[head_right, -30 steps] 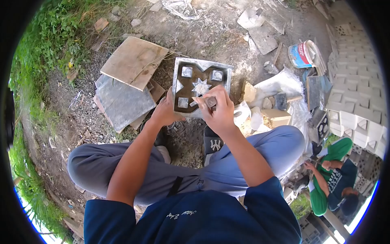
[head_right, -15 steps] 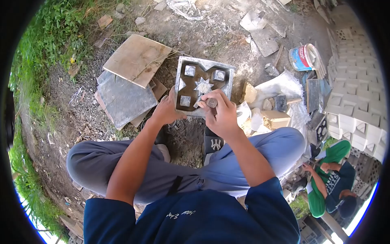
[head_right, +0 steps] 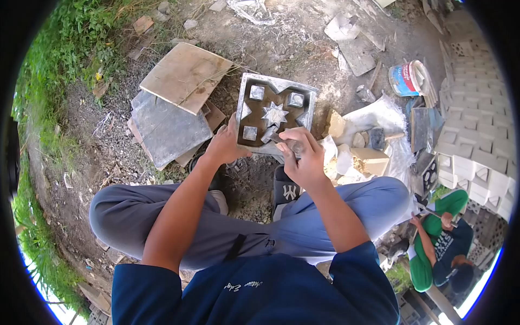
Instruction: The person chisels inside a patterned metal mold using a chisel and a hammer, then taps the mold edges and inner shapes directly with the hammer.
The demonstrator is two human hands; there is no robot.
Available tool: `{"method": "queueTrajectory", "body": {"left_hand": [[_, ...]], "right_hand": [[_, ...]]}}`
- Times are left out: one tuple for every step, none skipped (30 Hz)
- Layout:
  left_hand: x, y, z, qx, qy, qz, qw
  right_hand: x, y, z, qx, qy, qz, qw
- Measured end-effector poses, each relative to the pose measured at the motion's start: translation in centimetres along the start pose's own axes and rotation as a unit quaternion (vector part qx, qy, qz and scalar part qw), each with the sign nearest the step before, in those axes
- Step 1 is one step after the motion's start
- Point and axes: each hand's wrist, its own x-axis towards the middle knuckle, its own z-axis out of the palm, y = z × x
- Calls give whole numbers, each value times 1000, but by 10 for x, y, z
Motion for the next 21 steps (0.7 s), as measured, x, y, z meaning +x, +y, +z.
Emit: {"method": "queueTrajectory", "body": {"left_hand": [[1, 3, -2, 1, 2, 5, 1000], [0, 5, -4, -10, -14, -8, 1000], [0, 4, -7, -21, -31, -24, 999], [2, 5, -7, -18, -45, -28, 998], [0, 3, -6, -19, -49, -33, 998], [-1, 1, -2, -16, -33, -32, 999], [1, 2, 0, -13, -13, -25, 1000], [1, 1, 0, -23, -14, -19, 999], [1, 4, -1, -23, -14, -13, 1000], [1, 5, -3, -24, -23, -16, 999], [2, 5, -5, -26, -32, -23, 999], [2, 5, -5, -19, -29, -28, 999], [1, 3, -4, -19, -33, -33, 999], [1, 2, -3, -21, -28, -32, 999], [1, 3, -2, -23, -21, -27, 999], [-1, 5, -4, -18, -21, -33, 999], [-2, 8, -5, -16, -22, -26, 999], [-1, 8, -7, -22, -28, -27, 999], [0, 8, -8, -29, -32, -31, 999], [1, 7, -8, -29, -30, -22, 999], [2, 4, -7, -25, -32, -23, 999]], "right_hand": [[0, -4, -3, -3, 3, -2, 1000], [-1, -11, -7, -3, 8, -24, 1000], [-1, -17, -7, 0, 12, -45, 999], [-5, -16, -7, 28, 33, -81, 996], [-11, -13, -5, 32, 30, -76, 996], [-16, -8, -3, 10, 35, -61, 997], [-18, -2, -2, -16, 44, -49, 998], [-18, 5, 1, -12, 31, -53, 998], [-16, 0, 0, -17, 34, -55, 998], [-14, -7, -1, -27, 36, -74, 996], [-12, -13, -2, -33, 36, -94, 994], [-14, -16, -5, -18, 51, -117, 992], [-17, -12, -4, -13, 49, -113, 992], [-23, -6, -3, -17, 52, -97, 994], [-24, -1, -1, -25, 58, -84, 994], [-21, 4, 3, -14, 38, -71, 997], [-24, 3, 2, -19, 43, -71, 996], [-21, -4, 2, -27, 37, -77, 996], [-19, -9, 1, -32, 29, -85, 995], [-18, -15, -2, -34, 43, -111, 992], [-20, -12, -1, -31, 46, -108, 993]]}}
